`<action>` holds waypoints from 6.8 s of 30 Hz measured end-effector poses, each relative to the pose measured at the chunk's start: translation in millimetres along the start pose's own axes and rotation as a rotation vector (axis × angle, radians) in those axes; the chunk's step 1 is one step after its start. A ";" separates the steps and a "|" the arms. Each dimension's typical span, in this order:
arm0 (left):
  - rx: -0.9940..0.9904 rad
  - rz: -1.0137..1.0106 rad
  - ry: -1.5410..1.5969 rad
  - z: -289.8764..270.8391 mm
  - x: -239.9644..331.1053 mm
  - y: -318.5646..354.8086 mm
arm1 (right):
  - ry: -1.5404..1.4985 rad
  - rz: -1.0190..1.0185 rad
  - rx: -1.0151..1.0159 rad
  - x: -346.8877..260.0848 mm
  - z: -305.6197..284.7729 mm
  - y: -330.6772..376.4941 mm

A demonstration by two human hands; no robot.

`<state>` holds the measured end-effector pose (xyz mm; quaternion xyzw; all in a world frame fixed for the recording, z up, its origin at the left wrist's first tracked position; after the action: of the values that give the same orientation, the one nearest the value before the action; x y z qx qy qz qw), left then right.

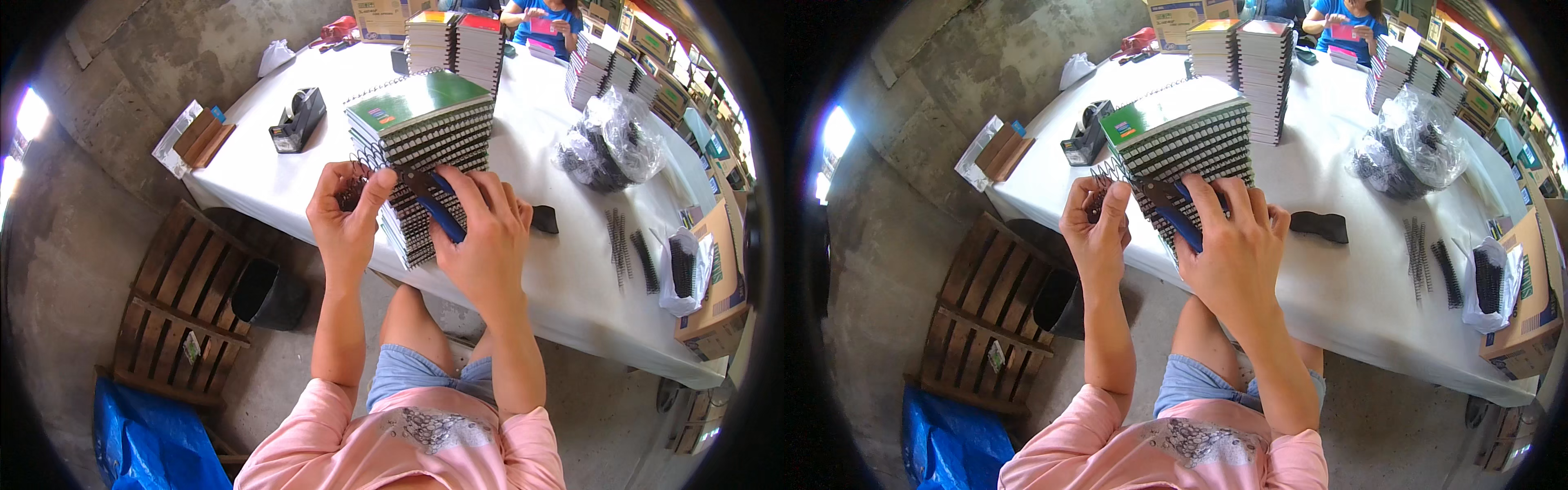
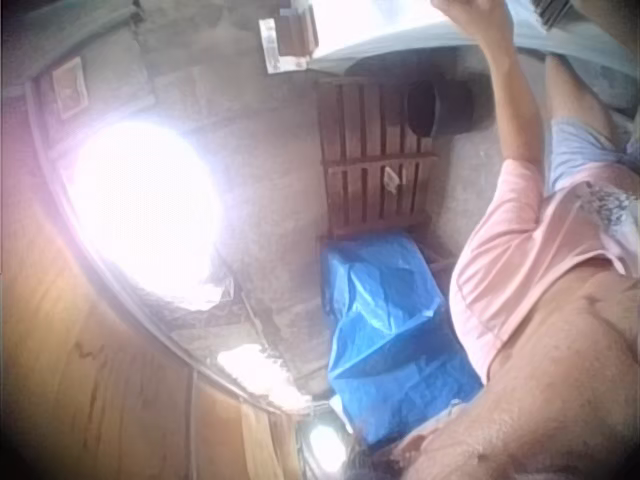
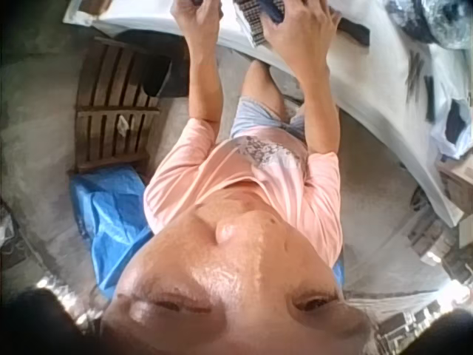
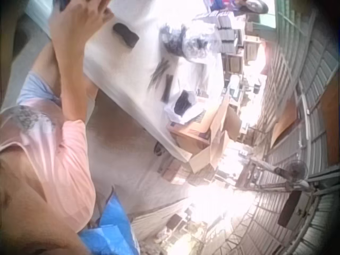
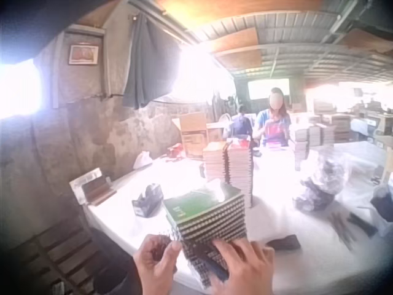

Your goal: The person trims the ends of wire spirals on a stack of notebooks using pliers.

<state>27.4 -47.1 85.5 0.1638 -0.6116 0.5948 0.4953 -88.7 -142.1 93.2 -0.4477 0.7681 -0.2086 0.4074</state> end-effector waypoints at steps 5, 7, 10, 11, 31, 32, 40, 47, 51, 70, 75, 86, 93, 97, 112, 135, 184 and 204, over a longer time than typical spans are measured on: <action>-0.020 0.026 -0.070 1.1 3.6 2.0 | -0.096 0.003 -0.015 5.8 4.3 -0.7; -0.014 0.089 -0.040 4.8 -2.1 3.6 | -0.148 0.003 -0.011 9.7 6.7 0.0; 0.015 0.079 0.079 4.7 -3.4 3.7 | -0.160 0.027 -0.015 12.0 6.2 0.6; 0.033 0.006 0.169 4.6 -4.1 3.7 | -0.162 0.040 -0.047 14.4 4.9 0.0; -0.021 -0.051 0.274 6.2 3.1 -0.2 | 0.079 -0.076 0.048 -6.8 -4.2 -10.4; -0.023 -0.051 0.279 8.0 2.2 0.2 | 0.068 -0.079 0.046 -2.5 -1.3 -9.9; -0.018 0.098 0.058 6.7 4.0 1.3 | -0.122 -0.018 -0.069 4.3 -7.5 -9.3; -0.053 0.144 0.008 6.9 2.5 -0.3 | 0.030 -0.064 0.049 -3.9 -15.3 -16.7; -0.072 0.175 -0.017 5.5 4.9 -0.1 | 0.010 -0.056 0.019 -7.2 -9.8 -17.6; 0.115 0.152 0.151 -11.5 23.4 10.0 | -0.357 -0.245 0.143 12.4 -42.9 -44.9; -0.275 -0.664 0.793 36.9 40.7 66.2 | -0.522 -0.146 0.332 54.7 -63.9 -44.5; -0.494 -0.578 0.833 307.0 -29.6 25.1 | -0.209 0.575 0.406 231.5 -88.8 137.9; -0.613 0.220 -0.319 449.7 -72.5 -58.7 | -0.546 0.696 0.469 250.1 -82.0 154.0; -0.558 0.255 -0.098 441.1 -44.5 -45.2 | -0.513 0.663 0.364 256.9 -83.5 162.1; -0.218 0.775 -0.243 10.1 55.8 -45.0 | -0.467 0.251 0.092 112.7 -44.4 85.7; -0.258 0.606 -0.021 6.6 -47.2 -74.7 | -0.048 -0.218 0.079 4.2 10.1 -0.6; -0.254 0.629 -0.042 7.5 -52.1 -73.9 | -0.103 -0.180 0.031 4.5 2.5 12.0; -0.245 0.636 -0.046 7.1 -52.6 -73.7 | -0.101 -0.178 0.061 7.5 6.8 23.3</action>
<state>106.6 -91.5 86.4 -0.0826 -0.7100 0.6378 0.2869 -97.2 -136.3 70.1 -0.5115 0.6972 -0.2447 0.4387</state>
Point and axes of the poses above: each hand's wrist, its own y-axis away from the middle knuckle, its own z-axis out of the palm, x = y × z, the point moved 1 cm from there along -y, towards the middle knuckle, and after that the axes turned 5 degrees about z, right-handed, at the moved point
